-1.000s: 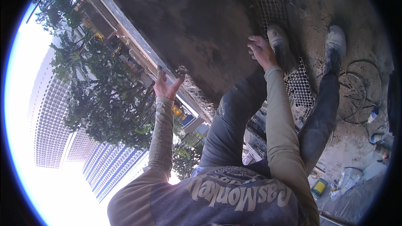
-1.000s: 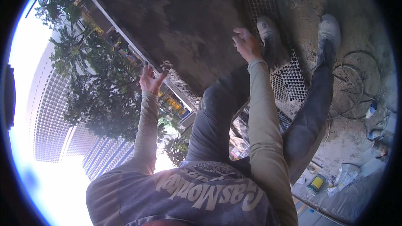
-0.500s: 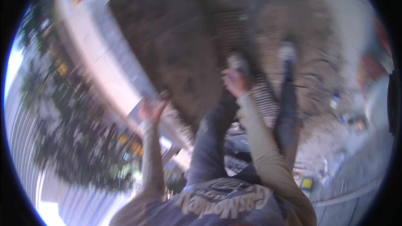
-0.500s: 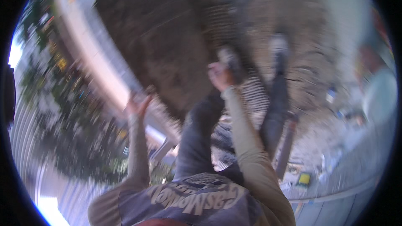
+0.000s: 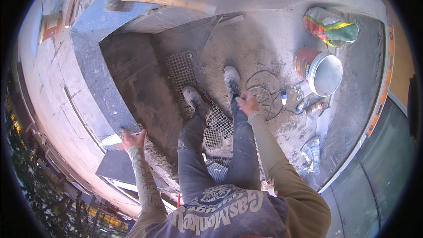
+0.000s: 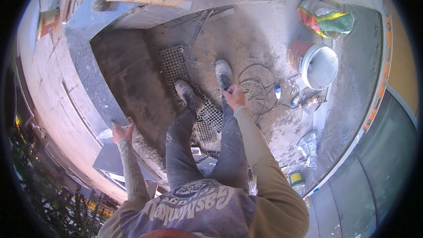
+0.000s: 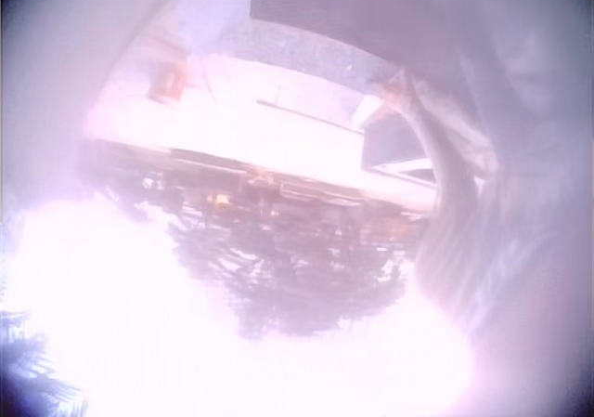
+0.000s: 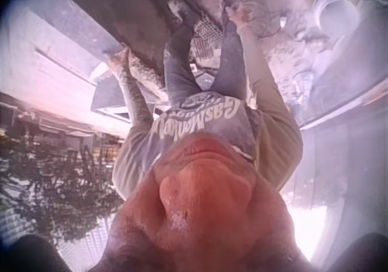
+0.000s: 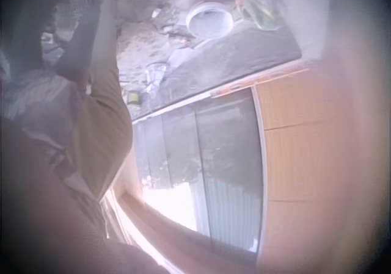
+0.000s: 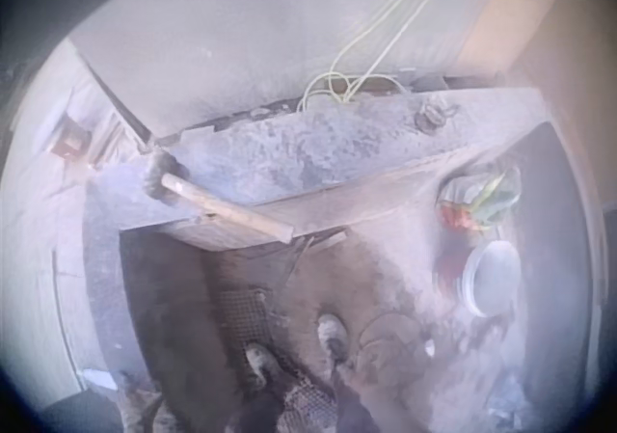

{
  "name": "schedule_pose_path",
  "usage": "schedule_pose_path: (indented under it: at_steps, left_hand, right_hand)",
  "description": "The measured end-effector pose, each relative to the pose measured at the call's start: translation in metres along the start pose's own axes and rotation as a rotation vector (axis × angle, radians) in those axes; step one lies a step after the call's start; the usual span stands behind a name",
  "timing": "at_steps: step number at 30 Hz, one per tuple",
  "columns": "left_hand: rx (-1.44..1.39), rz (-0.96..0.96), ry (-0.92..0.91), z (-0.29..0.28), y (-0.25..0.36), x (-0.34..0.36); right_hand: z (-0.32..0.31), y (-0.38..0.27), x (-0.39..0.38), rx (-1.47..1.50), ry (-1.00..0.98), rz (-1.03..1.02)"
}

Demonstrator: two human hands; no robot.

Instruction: The person scoops cement with a trowel and spreads it onto a board. They then place a dark rectangular tile onto a cemented ledge, tap it with a hammer to level it, and adjust its position. The person repeats the process of applying cement and setting tiles along the ledge.

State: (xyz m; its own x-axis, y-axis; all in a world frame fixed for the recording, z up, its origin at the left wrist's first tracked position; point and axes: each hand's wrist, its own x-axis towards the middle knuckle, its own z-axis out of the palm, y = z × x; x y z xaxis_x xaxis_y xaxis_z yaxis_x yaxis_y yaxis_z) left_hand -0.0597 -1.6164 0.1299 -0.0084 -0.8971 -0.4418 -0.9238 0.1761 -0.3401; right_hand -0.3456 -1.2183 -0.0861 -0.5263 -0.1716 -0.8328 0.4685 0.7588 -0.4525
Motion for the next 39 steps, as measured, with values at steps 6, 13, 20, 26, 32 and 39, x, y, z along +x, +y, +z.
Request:
schedule_pose_path:
  at_steps: [6,13,20,26,32,39]
  left_hand:
    - [-0.070,0.122,0.099,0.031,-0.046,0.011]
    - [0.065,-0.033,-0.014,-0.005,-0.017,-0.008]
    - [0.143,-0.044,-0.035,-0.004,0.006,0.002]
    - [0.161,-0.028,0.042,0.038,-0.034,0.024]
    - [0.154,-0.025,0.047,0.032,-0.017,0.023]
    - [0.129,-0.059,0.020,0.016,-0.003,0.012]
  right_hand:
    - [-0.047,-0.045,-0.040,0.062,-0.108,-0.078]
    - [-0.064,-0.048,-0.051,-0.226,-0.018,-0.339]
    - [-0.094,-0.003,-0.091,-0.007,0.043,0.035]
    - [-0.108,0.127,-0.119,-0.197,0.117,0.279]
    - [-0.115,0.144,-0.202,0.333,0.054,0.590]
    - [-0.076,0.154,-0.227,0.516,0.097,0.470]
